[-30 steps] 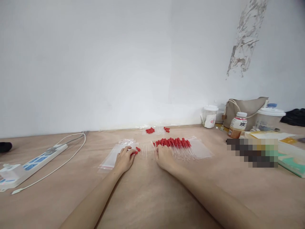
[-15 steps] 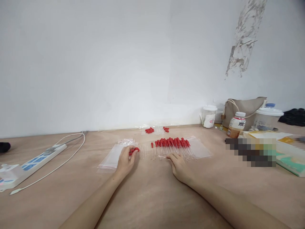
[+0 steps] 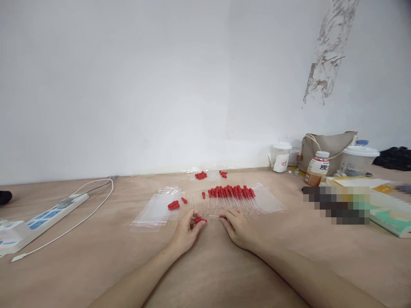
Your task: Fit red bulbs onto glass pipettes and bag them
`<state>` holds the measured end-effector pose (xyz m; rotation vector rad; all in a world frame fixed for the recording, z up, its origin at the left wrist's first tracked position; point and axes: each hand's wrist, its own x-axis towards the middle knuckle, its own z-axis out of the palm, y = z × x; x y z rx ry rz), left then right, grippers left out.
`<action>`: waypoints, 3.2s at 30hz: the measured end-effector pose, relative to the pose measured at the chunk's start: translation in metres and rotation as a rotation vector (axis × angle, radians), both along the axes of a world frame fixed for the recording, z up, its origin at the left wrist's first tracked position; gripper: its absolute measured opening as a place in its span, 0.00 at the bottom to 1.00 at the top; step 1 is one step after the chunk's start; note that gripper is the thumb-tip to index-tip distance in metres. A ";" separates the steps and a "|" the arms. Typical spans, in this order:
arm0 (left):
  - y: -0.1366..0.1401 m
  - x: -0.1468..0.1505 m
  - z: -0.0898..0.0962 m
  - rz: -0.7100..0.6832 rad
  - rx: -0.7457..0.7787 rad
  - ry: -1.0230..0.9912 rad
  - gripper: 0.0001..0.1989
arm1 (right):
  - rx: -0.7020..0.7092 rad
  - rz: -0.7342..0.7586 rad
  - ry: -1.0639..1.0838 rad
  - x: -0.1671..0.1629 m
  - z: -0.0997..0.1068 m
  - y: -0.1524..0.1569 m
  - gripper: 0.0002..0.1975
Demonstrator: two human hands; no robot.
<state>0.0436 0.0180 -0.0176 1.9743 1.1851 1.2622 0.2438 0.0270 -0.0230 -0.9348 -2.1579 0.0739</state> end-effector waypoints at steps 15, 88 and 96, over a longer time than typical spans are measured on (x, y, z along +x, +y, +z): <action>-0.004 0.002 0.011 -0.029 0.046 0.188 0.11 | -0.056 0.081 0.059 -0.001 0.000 -0.002 0.12; 0.067 -0.071 -0.007 0.275 0.209 0.679 0.23 | -0.226 -0.448 -0.233 -0.075 0.031 0.051 0.12; 0.060 -0.065 -0.005 0.210 0.259 0.688 0.22 | -0.334 -0.507 -0.295 -0.110 0.034 0.061 0.14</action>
